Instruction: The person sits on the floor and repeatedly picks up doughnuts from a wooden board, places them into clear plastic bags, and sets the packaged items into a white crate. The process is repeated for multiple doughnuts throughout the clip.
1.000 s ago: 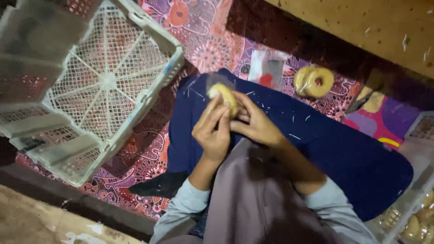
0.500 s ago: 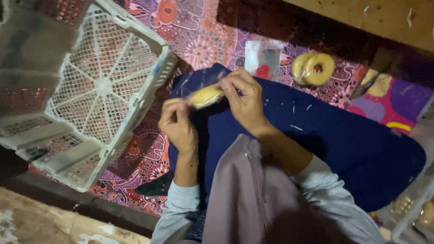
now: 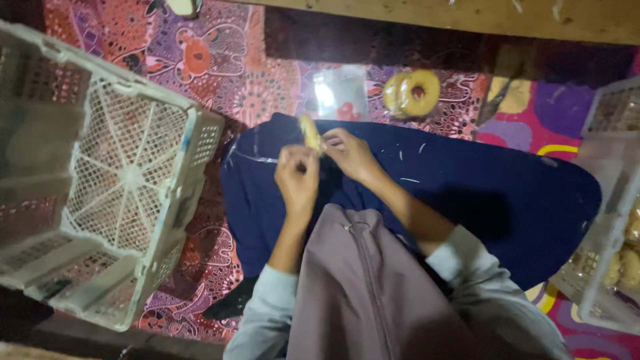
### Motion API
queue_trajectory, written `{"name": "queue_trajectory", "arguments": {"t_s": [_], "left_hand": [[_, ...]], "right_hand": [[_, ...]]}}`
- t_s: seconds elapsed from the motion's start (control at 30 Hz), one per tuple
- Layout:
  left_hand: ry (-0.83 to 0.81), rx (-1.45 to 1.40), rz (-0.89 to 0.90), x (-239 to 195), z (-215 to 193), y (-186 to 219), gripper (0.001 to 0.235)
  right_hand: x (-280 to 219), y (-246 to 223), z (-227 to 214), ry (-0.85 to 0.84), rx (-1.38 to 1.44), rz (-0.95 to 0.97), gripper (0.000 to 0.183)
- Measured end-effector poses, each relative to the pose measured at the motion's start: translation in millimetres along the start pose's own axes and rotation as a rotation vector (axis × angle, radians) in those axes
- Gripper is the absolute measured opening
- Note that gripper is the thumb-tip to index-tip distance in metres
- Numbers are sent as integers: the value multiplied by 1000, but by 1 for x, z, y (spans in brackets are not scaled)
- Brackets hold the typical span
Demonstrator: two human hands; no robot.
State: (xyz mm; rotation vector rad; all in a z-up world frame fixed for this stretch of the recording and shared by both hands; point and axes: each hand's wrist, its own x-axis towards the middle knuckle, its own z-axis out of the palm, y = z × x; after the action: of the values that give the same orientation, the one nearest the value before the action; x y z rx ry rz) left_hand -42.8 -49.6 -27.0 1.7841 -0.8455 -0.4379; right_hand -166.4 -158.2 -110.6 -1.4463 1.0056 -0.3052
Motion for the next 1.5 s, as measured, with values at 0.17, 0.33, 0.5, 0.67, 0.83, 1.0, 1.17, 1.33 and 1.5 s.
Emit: {"name": "queue_trajectory", "arguments": {"t_s": [0.17, 0.33, 0.5, 0.67, 0.83, 1.0, 1.17, 1.33, 1.5], "left_hand": [[-111, 490, 181, 94, 38, -56, 78], [-520, 648, -353, 120, 59, -98, 57], [-516, -19, -242, 91, 85, -66, 57], [-392, -201, -322, 73, 185, -45, 51], [-382, 48, -198, 54, 249, -71, 55], [-274, 69, 0, 37, 252, -72, 53], [-359, -475, -226, 3, 243, 6, 51], [-643, -149, 132, -24, 263, 89, 37], [-440, 519, -10, 68, 193, 22, 31]], "right_hand": [[42, 70, 5, 53, -362, -275, 42], [37, 77, 12, 146, -310, -303, 39], [12, 11, -41, 289, 183, -214, 48], [12, 1, -154, 541, -54, 114, 42], [37, 17, -179, 559, -449, -202, 51], [58, 29, -188, 291, -99, 114, 51], [18, 15, -242, 34, 52, -102, 77], [-137, -18, -370, 104, 228, -5, 88], [-213, 36, -465, 417, 48, 117, 73]]}}
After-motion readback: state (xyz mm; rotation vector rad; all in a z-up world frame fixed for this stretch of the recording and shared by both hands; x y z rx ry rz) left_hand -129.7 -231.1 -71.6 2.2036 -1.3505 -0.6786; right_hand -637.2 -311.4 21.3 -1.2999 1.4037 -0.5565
